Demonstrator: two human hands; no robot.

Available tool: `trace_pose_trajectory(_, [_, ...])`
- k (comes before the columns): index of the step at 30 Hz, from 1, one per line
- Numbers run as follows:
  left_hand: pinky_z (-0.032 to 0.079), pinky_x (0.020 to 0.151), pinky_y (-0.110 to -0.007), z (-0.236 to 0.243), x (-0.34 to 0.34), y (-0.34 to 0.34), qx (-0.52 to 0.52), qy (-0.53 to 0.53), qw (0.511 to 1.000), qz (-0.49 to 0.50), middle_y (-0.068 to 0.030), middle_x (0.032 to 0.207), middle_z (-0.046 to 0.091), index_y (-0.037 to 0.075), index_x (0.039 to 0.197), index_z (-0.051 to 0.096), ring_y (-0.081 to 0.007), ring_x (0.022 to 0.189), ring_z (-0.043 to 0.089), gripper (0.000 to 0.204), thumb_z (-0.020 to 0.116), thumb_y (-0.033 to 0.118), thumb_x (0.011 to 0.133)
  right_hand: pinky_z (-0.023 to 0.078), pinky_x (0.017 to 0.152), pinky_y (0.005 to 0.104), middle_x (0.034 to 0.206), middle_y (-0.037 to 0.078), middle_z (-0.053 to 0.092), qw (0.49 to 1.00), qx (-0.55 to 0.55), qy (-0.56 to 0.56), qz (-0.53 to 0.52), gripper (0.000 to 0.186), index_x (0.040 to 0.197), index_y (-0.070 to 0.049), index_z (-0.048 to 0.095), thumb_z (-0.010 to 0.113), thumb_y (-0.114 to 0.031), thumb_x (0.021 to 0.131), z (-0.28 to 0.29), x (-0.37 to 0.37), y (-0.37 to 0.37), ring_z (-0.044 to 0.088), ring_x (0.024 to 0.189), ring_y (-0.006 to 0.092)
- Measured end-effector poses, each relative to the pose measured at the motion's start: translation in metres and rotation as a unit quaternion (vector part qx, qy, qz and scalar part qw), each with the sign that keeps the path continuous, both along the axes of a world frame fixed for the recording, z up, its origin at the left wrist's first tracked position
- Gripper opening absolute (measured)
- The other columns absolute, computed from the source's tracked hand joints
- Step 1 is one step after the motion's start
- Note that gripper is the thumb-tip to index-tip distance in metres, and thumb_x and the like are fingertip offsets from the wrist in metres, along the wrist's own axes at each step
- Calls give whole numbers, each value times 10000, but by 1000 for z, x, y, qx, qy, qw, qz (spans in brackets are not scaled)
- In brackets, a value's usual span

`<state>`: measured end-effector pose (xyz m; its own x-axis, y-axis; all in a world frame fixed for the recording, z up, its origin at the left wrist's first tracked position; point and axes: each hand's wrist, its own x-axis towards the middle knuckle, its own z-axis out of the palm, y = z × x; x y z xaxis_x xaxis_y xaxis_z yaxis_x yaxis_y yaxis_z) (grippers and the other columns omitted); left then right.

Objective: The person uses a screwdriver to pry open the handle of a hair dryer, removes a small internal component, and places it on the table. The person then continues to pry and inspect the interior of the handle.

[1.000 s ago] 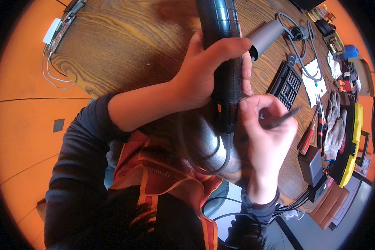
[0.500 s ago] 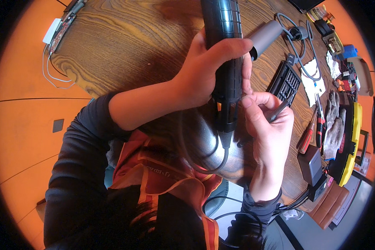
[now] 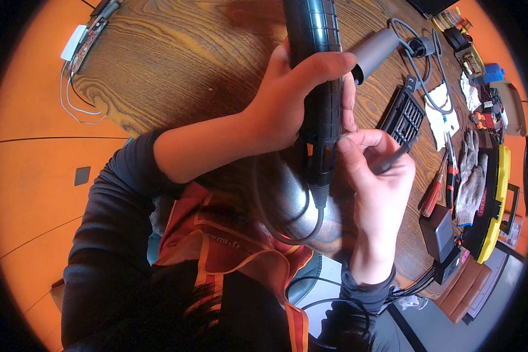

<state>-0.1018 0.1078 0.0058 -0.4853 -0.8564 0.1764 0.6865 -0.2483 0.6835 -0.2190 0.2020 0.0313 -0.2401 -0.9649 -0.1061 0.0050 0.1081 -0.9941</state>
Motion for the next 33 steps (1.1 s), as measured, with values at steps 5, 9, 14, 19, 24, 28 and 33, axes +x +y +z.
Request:
trace_pose_trajectory(5, [503, 515, -279, -1, 0, -1, 16, -9, 1000, 6, -80, 594, 549, 17, 761, 514, -177, 514, 589, 234, 602, 233, 781, 408, 521, 186, 661, 12, 553, 944, -161, 286, -16, 101, 763, -7, 600, 659, 31, 690, -5, 3, -1, 499, 547, 53])
trace_pose_trajectory(9, [506, 520, -284, -1, 0, -1, 39, 5, 999, -2, -83, 601, 547, 26, 762, 500, -182, 520, 592, 242, 603, 244, 776, 409, 494, 198, 679, 31, 548, 877, -257, 407, -13, 137, 782, -16, 606, 672, 43, 677, -6, 3, -1, 499, 541, 66])
trace_pose_trajectory(14, [504, 536, -303, 2, 3, -2, 18, -45, 999, 4, -82, 613, 496, 69, 894, 398, -188, 537, 546, 228, 497, 265, 835, 377, 509, 160, 673, 6, 557, 976, -121, 180, -10, 89, 793, 3, 631, 674, 14, 715, -2, 3, -1, 484, 558, 37])
trace_pose_trajectory(19, [508, 544, -314, 3, 4, -2, -6, -67, 998, -4, -82, 615, 474, 88, 970, 350, -192, 540, 528, 217, 438, 260, 871, 380, 520, 146, 654, -20, 575, 999, 33, -20, 6, 62, 807, 12, 634, 658, -5, 753, 5, 0, -1, 497, 573, 19])
trace_pose_trajectory(24, [497, 514, -270, 1, 2, -1, 15, 3, 1000, -1, -83, 609, 555, 11, 761, 523, -181, 515, 592, 228, 600, 225, 786, 307, 440, 144, 610, -30, 556, 994, 66, -82, 21, 40, 805, 3, 633, 641, -20, 774, 3, -2, -2, 434, 476, 8])
trace_pose_trajectory(28, [489, 507, -265, 0, 2, 0, -15, -4, 1000, 9, -82, 583, 558, 7, 721, 531, -170, 511, 590, 227, 601, 212, 789, 246, 389, 158, 598, -29, 540, 973, 109, -199, 33, 46, 816, 3, 628, 633, -23, 778, -3, -5, -4, 371, 420, 9])
trace_pose_trajectory(33, [483, 503, -257, 1, 3, 0, -55, -37, 998, 23, -75, 563, 556, 5, 727, 536, -160, 505, 586, 225, 600, 211, 791, 282, 402, 159, 615, -24, 545, 971, 122, -205, 24, 47, 819, 11, 622, 625, -8, 777, -1, -6, -4, 395, 435, 19])
